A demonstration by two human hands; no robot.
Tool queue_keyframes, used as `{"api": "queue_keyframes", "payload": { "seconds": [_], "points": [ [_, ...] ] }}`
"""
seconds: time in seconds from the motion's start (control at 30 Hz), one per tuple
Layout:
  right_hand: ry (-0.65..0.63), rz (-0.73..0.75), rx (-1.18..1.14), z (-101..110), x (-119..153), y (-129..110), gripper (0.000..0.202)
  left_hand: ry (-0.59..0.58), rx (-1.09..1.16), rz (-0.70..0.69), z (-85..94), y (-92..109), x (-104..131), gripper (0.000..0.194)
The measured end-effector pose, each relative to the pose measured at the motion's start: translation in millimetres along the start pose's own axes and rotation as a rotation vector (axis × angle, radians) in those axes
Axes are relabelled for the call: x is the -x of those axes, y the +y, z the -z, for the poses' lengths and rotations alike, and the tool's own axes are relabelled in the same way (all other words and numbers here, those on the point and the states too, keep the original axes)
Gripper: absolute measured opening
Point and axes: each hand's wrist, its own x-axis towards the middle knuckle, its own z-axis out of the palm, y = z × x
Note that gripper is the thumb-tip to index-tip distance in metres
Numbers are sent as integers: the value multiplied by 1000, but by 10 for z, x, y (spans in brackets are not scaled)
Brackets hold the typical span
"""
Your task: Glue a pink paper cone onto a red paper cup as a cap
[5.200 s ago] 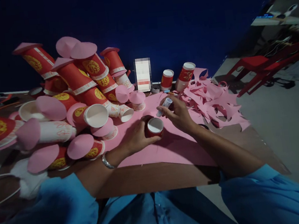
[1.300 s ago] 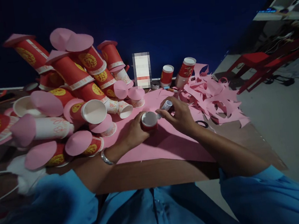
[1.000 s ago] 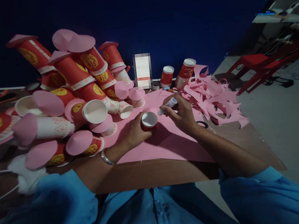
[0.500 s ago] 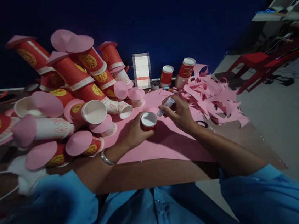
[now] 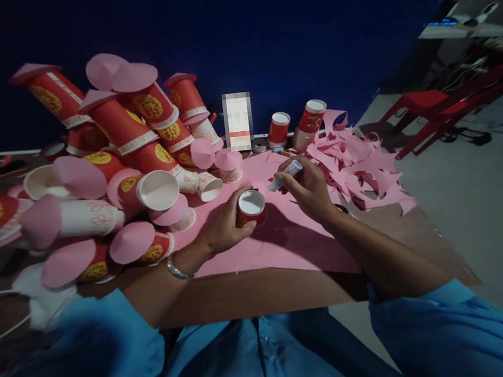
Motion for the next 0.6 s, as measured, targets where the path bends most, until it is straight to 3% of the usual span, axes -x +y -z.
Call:
{"api": "queue_keyframes", "payload": {
  "seconds": [0.1, 0.27, 0.37, 0.6],
  "points": [
    [10, 3, -12, 13, 2, -17, 38, 5, -16, 31, -13, 4, -16, 70],
    [-15, -3, -15, -31, 45, -13, 36, 224, -129, -9, -76, 14, -55, 67],
    [-45, 26, 16, -71, 77, -38, 34, 293, -156, -28, -114, -37, -78, 64],
    [-84, 79, 112, -119, 115, -50, 26, 256, -125, -11, -145, -39, -62, 56]
  ]
}}
